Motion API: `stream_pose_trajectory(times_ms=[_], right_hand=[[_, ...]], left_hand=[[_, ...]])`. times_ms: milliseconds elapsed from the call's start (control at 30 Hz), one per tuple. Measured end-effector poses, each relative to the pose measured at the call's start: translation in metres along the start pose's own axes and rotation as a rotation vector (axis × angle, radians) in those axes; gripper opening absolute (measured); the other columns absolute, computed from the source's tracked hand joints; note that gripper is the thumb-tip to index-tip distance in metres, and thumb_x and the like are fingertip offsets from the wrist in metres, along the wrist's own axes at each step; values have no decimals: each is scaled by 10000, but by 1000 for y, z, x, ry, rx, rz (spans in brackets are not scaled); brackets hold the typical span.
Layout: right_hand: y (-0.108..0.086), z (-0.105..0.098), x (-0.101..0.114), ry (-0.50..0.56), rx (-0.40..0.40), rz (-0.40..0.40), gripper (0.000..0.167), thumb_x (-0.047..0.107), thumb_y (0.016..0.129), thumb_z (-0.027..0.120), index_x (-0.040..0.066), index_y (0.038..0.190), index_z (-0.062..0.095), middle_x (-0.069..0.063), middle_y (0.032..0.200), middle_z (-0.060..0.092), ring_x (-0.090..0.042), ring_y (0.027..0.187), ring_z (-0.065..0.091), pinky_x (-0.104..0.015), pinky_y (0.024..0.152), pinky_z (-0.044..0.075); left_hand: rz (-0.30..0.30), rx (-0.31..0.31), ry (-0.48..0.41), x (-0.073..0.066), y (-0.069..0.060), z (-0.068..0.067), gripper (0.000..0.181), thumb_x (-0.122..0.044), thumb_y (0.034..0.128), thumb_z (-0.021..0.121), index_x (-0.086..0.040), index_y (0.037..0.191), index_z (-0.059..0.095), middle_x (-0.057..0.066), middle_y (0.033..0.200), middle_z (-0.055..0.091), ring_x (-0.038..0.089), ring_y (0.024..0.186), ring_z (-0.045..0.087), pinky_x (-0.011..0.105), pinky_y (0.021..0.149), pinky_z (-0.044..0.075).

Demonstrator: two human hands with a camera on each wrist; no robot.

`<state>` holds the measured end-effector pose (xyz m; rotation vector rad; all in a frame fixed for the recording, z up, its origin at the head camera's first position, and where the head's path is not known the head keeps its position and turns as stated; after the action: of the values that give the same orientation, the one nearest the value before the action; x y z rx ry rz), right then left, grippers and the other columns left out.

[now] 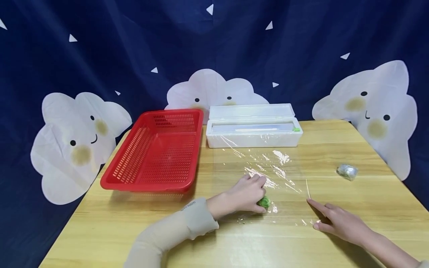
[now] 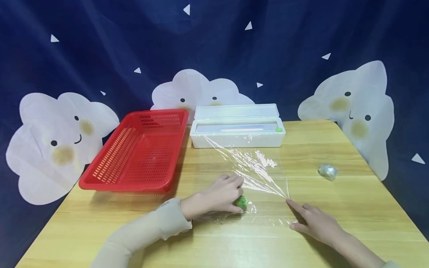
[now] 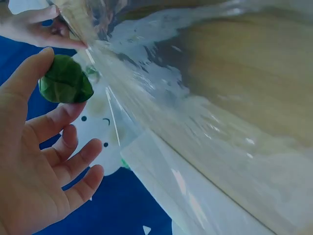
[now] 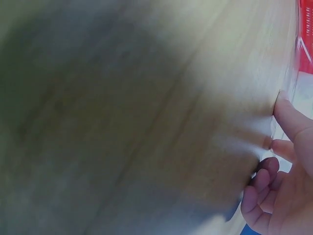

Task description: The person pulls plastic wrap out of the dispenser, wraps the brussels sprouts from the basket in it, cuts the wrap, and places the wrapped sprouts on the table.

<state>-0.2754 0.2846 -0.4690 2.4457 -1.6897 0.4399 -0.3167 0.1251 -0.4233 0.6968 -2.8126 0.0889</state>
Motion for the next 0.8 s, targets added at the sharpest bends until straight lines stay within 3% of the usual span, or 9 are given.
stream_pose_trajectory(times_ms=[467,800], right_hand=[[0,3,-1,-17,19,-5,684,430,774,660,65,1315,456,-178,933,615,-319,783,615,-423,520,471],[0,3,2,-13,14,-27,682,412,769,672,35,1298,462,-182,945,621,-307,784,617,-415,539,475]], left_hand=[[-62,116,-16,-9,8,23,355,-635,719,608,-282,743,639,-37,1010,515,103,894,490,294,816,452],[-107,130,-44,-7,6,29,392,-678,677,609,-288,710,630,-37,1018,523,98,853,500,280,772,451]])
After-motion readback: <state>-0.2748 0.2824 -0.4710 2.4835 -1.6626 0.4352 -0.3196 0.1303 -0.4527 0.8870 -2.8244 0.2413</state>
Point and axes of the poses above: each hand's wrist, its own y-axis towards the middle knuckle, its own z-axis out of the palm, x = y × z, the point moved 10 cm from there along y, towards the middle knuckle
